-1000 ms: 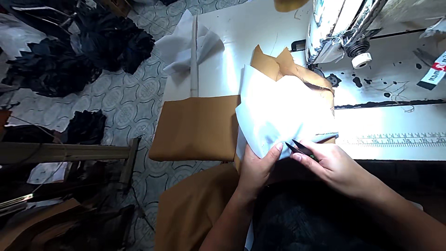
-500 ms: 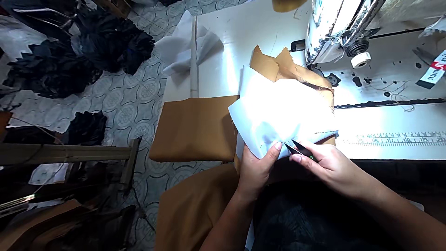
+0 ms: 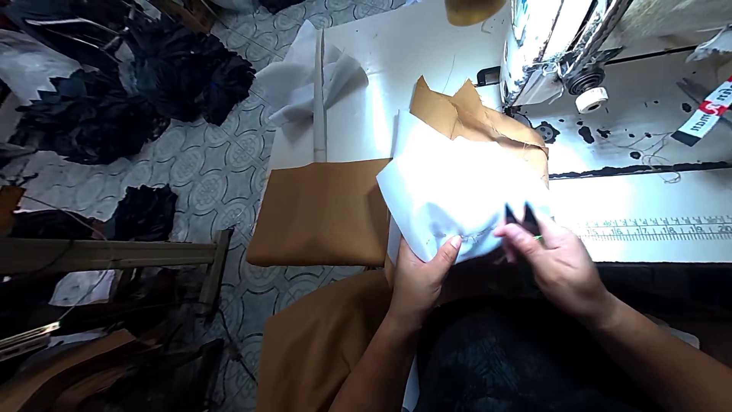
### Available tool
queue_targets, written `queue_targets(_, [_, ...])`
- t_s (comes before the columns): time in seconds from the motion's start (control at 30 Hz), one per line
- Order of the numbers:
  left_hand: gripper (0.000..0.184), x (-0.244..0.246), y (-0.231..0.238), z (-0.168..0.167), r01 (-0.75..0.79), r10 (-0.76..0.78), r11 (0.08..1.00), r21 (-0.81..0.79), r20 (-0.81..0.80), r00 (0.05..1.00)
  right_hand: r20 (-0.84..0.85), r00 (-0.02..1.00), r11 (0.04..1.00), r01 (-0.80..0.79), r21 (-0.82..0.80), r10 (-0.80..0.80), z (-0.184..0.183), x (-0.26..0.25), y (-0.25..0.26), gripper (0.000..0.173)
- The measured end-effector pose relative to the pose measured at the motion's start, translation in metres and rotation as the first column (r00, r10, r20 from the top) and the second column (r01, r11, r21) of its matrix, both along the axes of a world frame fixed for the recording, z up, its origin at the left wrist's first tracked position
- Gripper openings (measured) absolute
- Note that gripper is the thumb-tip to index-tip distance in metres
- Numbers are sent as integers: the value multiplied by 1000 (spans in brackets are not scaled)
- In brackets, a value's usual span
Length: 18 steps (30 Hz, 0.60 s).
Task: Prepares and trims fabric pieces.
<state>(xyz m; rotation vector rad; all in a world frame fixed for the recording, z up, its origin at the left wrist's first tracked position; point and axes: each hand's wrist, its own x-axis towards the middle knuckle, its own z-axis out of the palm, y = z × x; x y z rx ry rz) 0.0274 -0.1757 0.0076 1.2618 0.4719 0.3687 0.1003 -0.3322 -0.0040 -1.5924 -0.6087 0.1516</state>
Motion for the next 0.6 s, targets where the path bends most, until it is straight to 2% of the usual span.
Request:
queue_targets(0.1, [39, 0, 1, 0, -19, 19, 999, -41, -10, 1000, 52, 995, 996, 83, 19, -84, 8, 9, -5, 13])
queue_targets(0.2, [39, 1, -2, 2, -12, 11, 997, -73, -7, 1000, 292, 956, 991, 61, -117, -25, 1, 14, -1, 28])
queue_targets(0.27, [41, 1, -6, 2, 1, 0, 996, -89, 14, 1000, 458, 889, 985, 91, -149, -13, -6, 12, 7, 23])
queue_targets(0.33, [42, 1, -7, 1, 8, -6, 997, -73, 19, 1000, 543, 840, 983, 107, -148, -10, -11, 10, 12, 21])
queue_targets(0.37, [42, 2, -7, 0, 0, 1, 998, -66, 12, 1000, 537, 842, 983, 65, -171, 37, -10, 7, 13, 22])
queue_targets(0.43, [41, 3, -3, -6, -19, 19, 999, -35, -16, 1000, 500, 842, 972, -115, -203, 204, -7, -6, 13, 21])
queue_targets(0.5, [41, 5, 5, -10, -76, 76, 997, 11, -39, 996, 505, 784, 933, -309, -187, 361, -4, -29, 14, 18])
queue_targets(0.53, [37, 7, 9, -11, -140, 140, 987, 75, 1, 990, 503, 767, 915, -372, -158, 398, -3, -38, 14, 17])
queue_targets(0.57, [32, 9, 12, -13, -228, 210, 952, 205, 106, 972, 491, 779, 914, -392, -103, 390, -1, -41, 11, 17])
queue_targets(0.6, [29, 11, 15, -16, -342, 255, 868, 360, 269, 929, 459, 822, 930, -366, -27, 336, 4, -40, 6, 18])
